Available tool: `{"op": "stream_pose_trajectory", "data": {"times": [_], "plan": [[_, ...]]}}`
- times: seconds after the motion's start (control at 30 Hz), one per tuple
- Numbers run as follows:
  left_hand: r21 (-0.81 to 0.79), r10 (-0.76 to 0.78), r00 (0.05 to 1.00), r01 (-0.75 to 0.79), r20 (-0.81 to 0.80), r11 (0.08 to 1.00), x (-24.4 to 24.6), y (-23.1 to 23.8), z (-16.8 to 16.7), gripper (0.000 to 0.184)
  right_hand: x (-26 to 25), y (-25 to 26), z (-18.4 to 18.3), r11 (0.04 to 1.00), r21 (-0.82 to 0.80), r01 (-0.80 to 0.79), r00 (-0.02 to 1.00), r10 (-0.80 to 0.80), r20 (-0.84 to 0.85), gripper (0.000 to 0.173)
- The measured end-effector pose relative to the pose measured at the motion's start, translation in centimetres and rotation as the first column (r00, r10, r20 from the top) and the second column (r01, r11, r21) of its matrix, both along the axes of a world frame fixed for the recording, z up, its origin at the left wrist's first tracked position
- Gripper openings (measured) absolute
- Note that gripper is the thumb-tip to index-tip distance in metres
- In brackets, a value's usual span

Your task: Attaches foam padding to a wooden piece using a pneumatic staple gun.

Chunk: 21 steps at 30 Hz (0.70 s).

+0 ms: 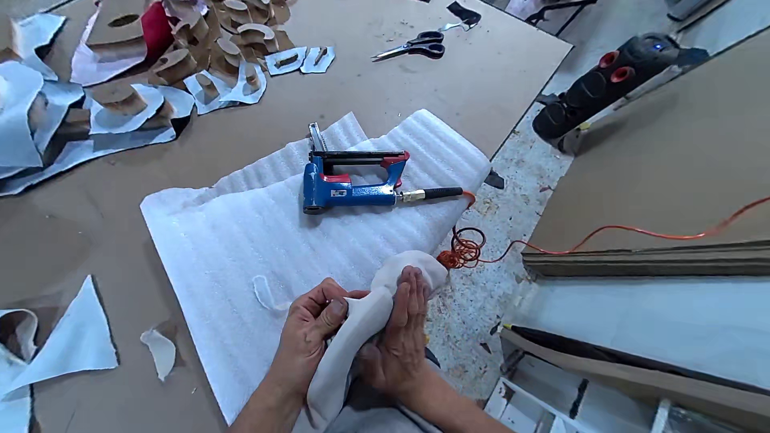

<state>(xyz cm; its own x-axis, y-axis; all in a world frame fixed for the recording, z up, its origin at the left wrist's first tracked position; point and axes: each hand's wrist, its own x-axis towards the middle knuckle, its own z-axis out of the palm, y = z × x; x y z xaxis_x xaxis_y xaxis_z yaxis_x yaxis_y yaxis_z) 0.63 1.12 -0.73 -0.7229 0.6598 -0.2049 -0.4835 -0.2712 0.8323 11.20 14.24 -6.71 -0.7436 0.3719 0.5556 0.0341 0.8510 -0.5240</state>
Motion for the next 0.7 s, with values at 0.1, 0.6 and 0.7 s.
{"op": "stream_pose_trajectory", "data": {"times": [0.1,0.6,0.7], "plan": [[0.003,0.001,0.999,-0.001,0.032,1.000,0.1,0.0,0.1,0.022,-1.1,-1.8,0.6,0.995,-0.092,0.027,1.000,-0.026,0.013,0.090],[0.057,0.095,0.995,-0.097,0.034,0.994,1.0,0.5,0.2,0.014,-3.8,-2.9,7.7,0.981,-0.074,-0.177,0.982,0.182,0.057,0.075],[0.051,0.076,0.996,-0.074,-0.043,0.996,2.5,1.0,0.5,0.016,-4.6,0.3,11.4,0.880,-0.191,-0.435,0.888,0.455,0.074,0.066]]}}
